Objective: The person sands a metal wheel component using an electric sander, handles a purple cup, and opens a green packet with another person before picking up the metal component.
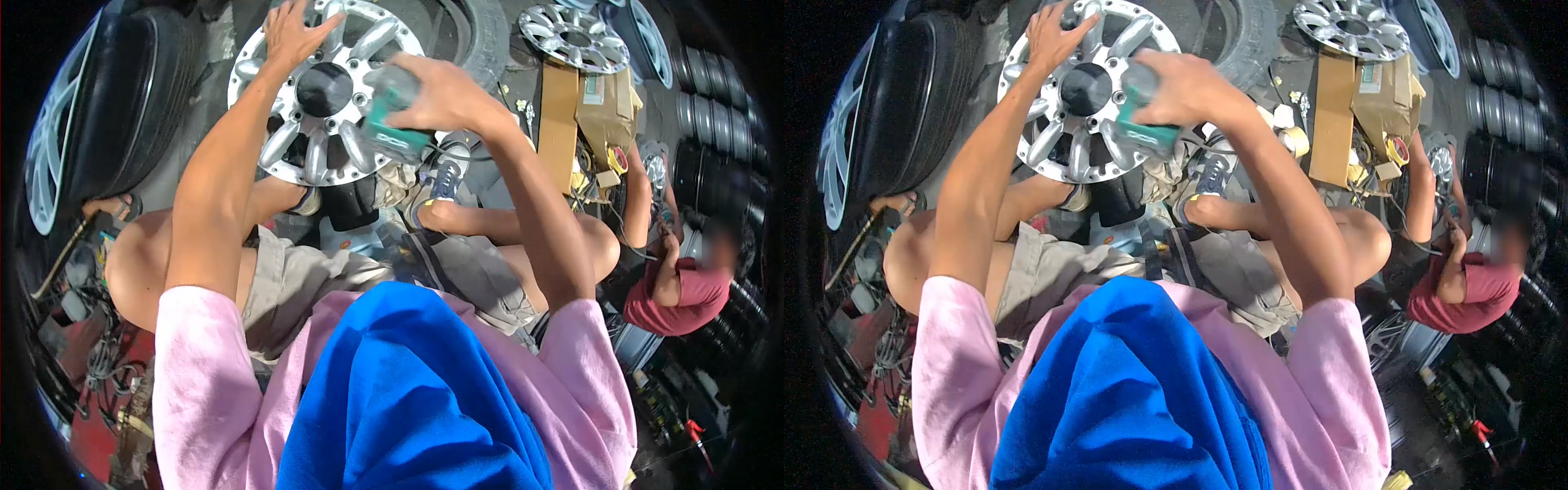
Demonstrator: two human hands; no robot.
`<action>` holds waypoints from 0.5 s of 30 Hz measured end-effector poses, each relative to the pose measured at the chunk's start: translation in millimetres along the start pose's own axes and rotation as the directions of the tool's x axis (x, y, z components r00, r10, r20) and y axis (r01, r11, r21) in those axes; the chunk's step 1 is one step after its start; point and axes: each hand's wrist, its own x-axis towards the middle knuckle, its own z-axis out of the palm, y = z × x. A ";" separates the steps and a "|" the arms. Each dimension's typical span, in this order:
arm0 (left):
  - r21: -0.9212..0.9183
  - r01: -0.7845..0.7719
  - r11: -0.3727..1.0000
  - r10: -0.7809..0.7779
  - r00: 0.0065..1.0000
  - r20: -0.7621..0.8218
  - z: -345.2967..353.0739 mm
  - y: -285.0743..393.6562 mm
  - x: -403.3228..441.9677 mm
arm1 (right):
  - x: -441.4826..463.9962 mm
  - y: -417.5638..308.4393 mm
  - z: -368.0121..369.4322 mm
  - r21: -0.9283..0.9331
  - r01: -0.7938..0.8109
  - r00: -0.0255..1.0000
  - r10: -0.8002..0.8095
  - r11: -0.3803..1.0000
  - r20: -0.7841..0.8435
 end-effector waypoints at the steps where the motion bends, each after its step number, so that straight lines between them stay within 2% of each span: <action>1: -0.005 0.034 0.999 -0.034 0.999 0.035 -0.9 -0.7 1.2 | 13.2 -13.0 -2.8 -0.030 -0.057 0.995 0.059 0.998 0.080; 2: 0.144 -0.061 0.988 0.064 0.998 -0.016 20.5 -32.1 1.7 | 25.9 -19.6 0.6 -0.091 -0.078 0.990 0.088 0.993 0.112; 4: 0.123 -0.050 0.991 0.050 0.999 0.009 11.6 -18.6 1.3 | 48.6 -31.3 6.1 -0.168 -0.068 0.982 0.096 0.983 0.164; 7: 0.077 -0.081 0.994 0.082 0.997 -0.005 14.1 -25.1 4.9 | 64.1 -46.8 2.3 -0.142 -0.169 0.931 0.205 0.975 0.303; 11: 0.046 -0.012 0.999 0.011 1.000 0.023 18.0 -28.9 1.5 | 53.3 -36.8 9.6 -0.150 -0.131 0.951 0.166 0.980 0.259; 13: 0.083 -0.060 0.995 0.062 0.998 -0.022 17.9 -29.3 1.8 | 32.5 -21.3 7.6 -0.092 -0.129 0.986 0.137 0.987 0.091; 15: 0.083 -0.032 0.996 0.032 0.999 -0.005 14.6 -26.9 -0.1 | 7.0 -6.6 -0.5 -0.026 -0.148 0.986 0.149 0.989 0.075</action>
